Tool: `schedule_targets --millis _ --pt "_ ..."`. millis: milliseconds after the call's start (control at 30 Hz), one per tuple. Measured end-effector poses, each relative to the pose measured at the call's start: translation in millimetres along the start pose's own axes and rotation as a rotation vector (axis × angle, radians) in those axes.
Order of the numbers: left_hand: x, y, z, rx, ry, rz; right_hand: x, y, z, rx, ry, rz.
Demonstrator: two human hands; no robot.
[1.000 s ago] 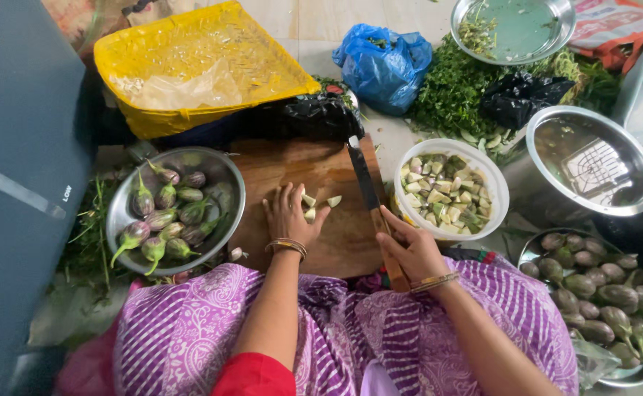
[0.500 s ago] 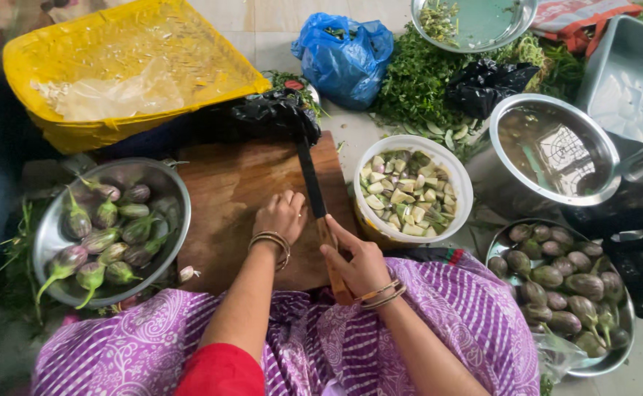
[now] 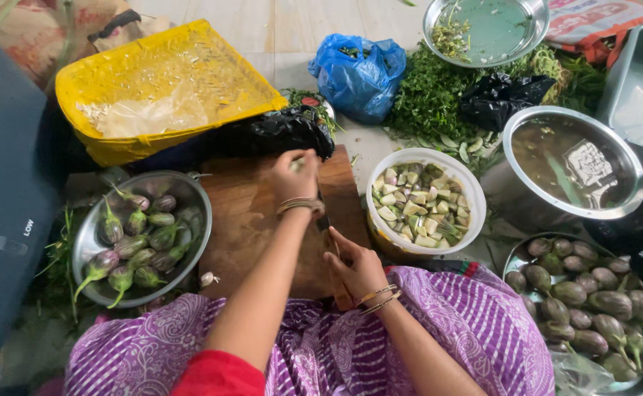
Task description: The person picks up eggplants from a metal bowl, cuts them into pieces on a wooden board with a knife, and puts the pieces into a plastic bowl.
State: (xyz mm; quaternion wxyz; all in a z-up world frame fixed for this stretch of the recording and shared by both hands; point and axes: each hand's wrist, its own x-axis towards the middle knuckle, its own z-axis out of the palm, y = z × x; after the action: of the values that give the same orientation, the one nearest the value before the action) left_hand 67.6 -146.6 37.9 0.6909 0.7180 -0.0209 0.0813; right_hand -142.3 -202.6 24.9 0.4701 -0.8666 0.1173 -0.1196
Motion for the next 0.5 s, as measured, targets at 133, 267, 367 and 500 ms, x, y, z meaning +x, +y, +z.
schedule_targets --millis 133,267,367,500 --pt "-43 61 104 0.170 -0.097 0.298 3 31 11 -0.064 -0.009 0.014" --pt "-83 72 147 0.522 -0.475 0.315 1 64 16 -0.093 0.033 -0.361" --pt "-78 54 148 0.593 -0.495 0.543 5 72 16 -0.385 -0.095 -0.122" --pt "-23 35 73 0.371 -0.442 0.646 -4 32 4 -0.004 -0.015 0.069"
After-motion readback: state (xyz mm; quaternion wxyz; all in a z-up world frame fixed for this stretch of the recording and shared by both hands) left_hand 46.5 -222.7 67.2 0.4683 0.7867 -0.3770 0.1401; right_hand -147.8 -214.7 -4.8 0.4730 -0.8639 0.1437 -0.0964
